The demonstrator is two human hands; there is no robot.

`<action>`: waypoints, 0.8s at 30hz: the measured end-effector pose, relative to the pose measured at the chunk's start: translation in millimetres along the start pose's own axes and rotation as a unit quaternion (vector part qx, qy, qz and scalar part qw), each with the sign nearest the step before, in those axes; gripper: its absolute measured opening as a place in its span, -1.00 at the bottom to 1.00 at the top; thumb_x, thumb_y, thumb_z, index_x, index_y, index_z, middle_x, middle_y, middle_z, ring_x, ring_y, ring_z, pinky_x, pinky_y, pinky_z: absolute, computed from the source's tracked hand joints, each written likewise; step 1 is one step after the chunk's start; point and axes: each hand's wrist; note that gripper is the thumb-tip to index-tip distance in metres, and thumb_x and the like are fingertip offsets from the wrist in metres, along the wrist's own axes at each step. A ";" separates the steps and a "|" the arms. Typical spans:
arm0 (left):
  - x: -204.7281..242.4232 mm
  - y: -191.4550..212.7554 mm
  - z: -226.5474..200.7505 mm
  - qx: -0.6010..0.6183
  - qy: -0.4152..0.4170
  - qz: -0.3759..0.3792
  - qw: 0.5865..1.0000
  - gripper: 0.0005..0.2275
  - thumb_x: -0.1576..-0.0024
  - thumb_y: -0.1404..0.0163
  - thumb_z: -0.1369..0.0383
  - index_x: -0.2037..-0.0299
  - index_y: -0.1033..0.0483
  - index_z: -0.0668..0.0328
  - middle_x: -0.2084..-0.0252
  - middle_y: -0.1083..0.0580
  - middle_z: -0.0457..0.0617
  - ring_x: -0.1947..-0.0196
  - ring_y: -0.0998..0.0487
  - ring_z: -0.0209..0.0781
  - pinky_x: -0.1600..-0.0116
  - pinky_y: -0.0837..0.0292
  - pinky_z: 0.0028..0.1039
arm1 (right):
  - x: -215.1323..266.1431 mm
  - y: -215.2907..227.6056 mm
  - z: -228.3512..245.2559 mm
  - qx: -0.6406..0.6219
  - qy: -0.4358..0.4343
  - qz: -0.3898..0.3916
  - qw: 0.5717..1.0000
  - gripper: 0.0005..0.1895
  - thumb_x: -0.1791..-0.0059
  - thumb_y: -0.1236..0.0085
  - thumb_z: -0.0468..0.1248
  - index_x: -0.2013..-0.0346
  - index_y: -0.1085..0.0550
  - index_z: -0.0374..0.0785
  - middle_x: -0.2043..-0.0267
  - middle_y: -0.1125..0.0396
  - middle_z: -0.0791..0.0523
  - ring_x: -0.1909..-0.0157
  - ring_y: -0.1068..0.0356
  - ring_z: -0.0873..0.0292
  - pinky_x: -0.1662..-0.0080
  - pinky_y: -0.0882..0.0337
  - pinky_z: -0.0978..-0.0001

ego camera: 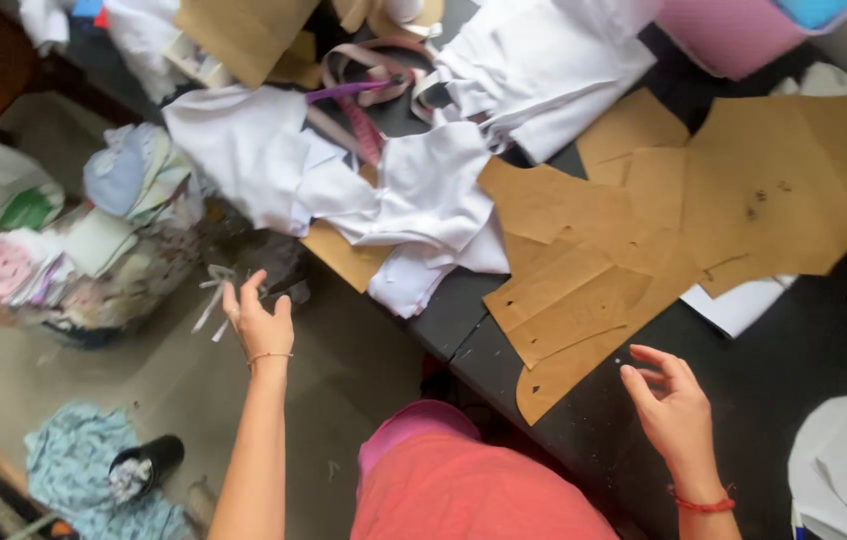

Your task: The person uses a cardboard pattern to trace and cut white fabric pieces using a rotary cutter. They then fold the cut fabric pieces and stack them on the table.

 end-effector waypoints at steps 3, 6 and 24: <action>26.5 0.4 -104.7 0.039 -0.210 -0.138 0.967 -0.81 0.08 0.17 0.63 0.32 -0.45 0.29 0.07 -0.28 0.12 0.06 -0.33 -0.04 -0.03 -0.22 -0.28 | -7.0 0.3 -4.1 -0.013 -0.012 -0.018 1.000 -0.78 0.19 -0.02 -0.29 0.25 -0.44 -0.15 0.17 -0.30 0.20 0.23 -0.35 0.32 0.21 -0.26 0.55; 50.9 -19.3 -163.7 0.089 -0.313 -0.071 0.943 -0.93 0.04 0.07 0.60 0.42 -0.39 0.25 0.30 -0.38 0.00 0.27 -0.37 -0.11 0.10 -0.18 -0.39 | -6.0 -2.1 7.8 -0.050 -0.039 -0.026 0.998 -0.78 0.19 -0.02 -0.31 0.25 -0.43 -0.18 0.16 -0.30 0.20 0.23 -0.34 0.31 0.23 -0.25 0.57; 52.3 -122.1 -237.8 -0.029 -0.175 0.282 0.943 -0.31 0.10 -0.02 0.28 -0.22 0.14 0.01 0.07 -0.37 -0.03 0.09 -0.39 -0.09 -0.01 -0.06 -0.20 | -19.7 -8.0 3.5 -0.431 -0.229 -0.046 0.872 -0.47 0.15 0.07 -0.37 -0.09 -0.08 -0.34 0.00 -0.15 -0.13 -0.01 -0.22 0.02 0.14 -0.29 0.32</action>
Point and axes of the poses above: each hand's wrist, its own x-axis away from the middle knuckle, its own y-axis out of the back of the hand, z = x × y
